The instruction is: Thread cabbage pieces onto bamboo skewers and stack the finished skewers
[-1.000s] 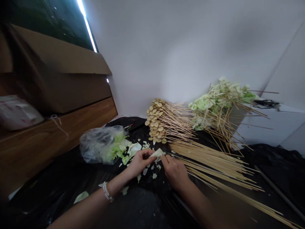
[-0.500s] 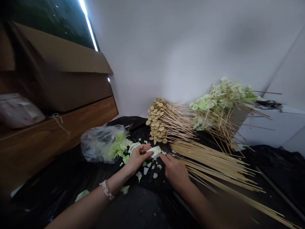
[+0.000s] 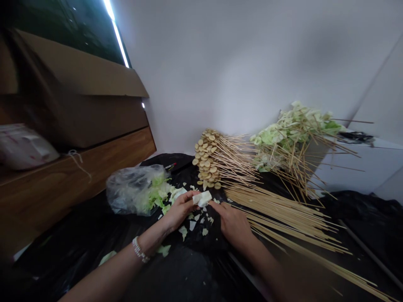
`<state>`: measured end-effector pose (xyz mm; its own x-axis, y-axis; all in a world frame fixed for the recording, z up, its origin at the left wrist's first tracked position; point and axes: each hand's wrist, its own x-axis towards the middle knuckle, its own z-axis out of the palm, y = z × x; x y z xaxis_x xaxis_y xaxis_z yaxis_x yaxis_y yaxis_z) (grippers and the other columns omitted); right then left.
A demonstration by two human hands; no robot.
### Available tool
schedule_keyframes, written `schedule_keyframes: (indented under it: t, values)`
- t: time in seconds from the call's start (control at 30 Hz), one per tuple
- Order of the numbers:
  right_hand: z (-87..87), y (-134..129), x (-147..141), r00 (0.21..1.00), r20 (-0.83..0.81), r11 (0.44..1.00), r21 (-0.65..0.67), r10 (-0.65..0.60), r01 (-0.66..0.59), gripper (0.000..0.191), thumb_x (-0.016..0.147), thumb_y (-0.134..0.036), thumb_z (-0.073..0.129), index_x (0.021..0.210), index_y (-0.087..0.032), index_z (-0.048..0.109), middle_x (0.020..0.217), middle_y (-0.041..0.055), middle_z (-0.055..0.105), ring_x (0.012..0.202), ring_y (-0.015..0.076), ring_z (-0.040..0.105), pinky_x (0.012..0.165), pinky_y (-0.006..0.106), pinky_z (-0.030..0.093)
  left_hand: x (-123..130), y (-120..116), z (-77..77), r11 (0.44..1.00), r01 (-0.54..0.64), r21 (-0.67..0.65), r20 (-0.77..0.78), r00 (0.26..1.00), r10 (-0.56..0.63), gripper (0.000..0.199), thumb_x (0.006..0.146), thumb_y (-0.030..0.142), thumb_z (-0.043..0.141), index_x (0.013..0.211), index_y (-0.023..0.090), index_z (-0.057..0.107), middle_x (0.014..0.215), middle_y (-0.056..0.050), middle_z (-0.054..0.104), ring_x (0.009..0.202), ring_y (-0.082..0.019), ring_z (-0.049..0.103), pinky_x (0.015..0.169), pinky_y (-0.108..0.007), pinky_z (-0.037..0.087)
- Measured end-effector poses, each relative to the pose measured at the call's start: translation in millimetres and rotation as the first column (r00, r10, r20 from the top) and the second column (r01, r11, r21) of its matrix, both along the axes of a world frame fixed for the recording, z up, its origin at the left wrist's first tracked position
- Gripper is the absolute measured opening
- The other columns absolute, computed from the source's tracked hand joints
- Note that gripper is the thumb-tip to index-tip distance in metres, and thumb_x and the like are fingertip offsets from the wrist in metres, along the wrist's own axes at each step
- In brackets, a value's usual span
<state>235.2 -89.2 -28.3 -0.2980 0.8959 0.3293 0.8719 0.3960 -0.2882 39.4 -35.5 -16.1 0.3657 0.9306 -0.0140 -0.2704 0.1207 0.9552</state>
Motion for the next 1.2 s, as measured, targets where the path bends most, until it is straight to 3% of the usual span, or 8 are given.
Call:
schedule_keyframes:
  t: [0.2, 0.47, 0.73, 0.97, 1.2]
  values:
    - [0.7, 0.1, 2.7, 0.98, -0.131, 0.988, 0.058, 0.15, -0.144, 0.04, 0.09, -0.015, 0.036, 0.12, -0.025, 0.06, 0.109, 0.0055, 0.068, 0.093, 0.0173, 0.065, 0.08, 0.029, 0.05, -2.6, 2.5, 1.5, 0.99, 0.046, -0.132, 0.032, 0.999, -0.042, 0.026, 0.06, 0.026, 0.08, 0.08, 0.013, 0.071, 0.076, -0.003, 0.062, 0.069, -0.01, 0.055, 0.065, -0.021, 0.044]
    - [0.2, 0.6, -0.7, 0.961, -0.216, 0.985, 0.058, 0.172, -0.163, 0.03, 0.095, -0.02, 0.033, 0.104, -0.02, 0.062, 0.098, 0.005, 0.069, 0.086, 0.0156, 0.065, 0.079, 0.028, 0.049, -5.5, 4.4, 2.9, 0.957, 0.112, -0.267, 0.156, 0.985, -0.072, 0.017, 0.057, 0.009, 0.072, 0.074, 0.013, 0.069, 0.068, -0.001, 0.063, 0.061, -0.01, 0.057, 0.06, -0.021, 0.046]
    - [-1.2, -1.2, -2.1, 0.956, -0.23, 0.983, 0.06, 0.18, -0.171, 0.028, 0.096, -0.022, 0.033, 0.103, -0.021, 0.06, 0.094, 0.0032, 0.068, 0.084, 0.0152, 0.064, 0.074, 0.027, 0.047, -7.8, 4.8, 2.9, 0.96, 0.156, -0.232, 0.155, 0.98, -0.122, 0.019, 0.057, 0.009, 0.062, 0.075, 0.011, 0.069, 0.07, -0.003, 0.063, 0.065, -0.012, 0.057, 0.058, -0.021, 0.045]
    - [-2.7, -1.1, -1.9, 0.96, -0.222, 0.985, 0.027, 0.173, -0.172, 0.028, 0.094, -0.019, 0.034, 0.103, -0.022, 0.06, 0.093, 0.0032, 0.069, 0.083, 0.015, 0.065, 0.075, 0.026, 0.047, -7.1, 0.5, 6.6, 0.952, 0.191, -0.241, 0.175, 0.973, -0.151, 0.015, 0.059, 0.013, 0.071, 0.073, 0.011, 0.068, 0.063, -0.003, 0.061, 0.059, -0.01, 0.054, 0.063, -0.023, 0.045]
    - [0.4, -3.0, -6.7, 0.947, -0.254, 0.981, 0.037, 0.196, -0.193, 0.029, 0.095, -0.021, 0.034, 0.105, -0.022, 0.061, 0.097, 0.0029, 0.069, 0.088, 0.0155, 0.065, 0.078, 0.027, 0.048, -7.1, -2.0, 4.5, 0.953, 0.227, -0.202, 0.108, 0.972, -0.209, 0.033, 0.062, 0.018, 0.078, 0.093, 0.012, 0.071, 0.082, -0.007, 0.067, 0.071, -0.013, 0.06, 0.069, -0.024, 0.046]
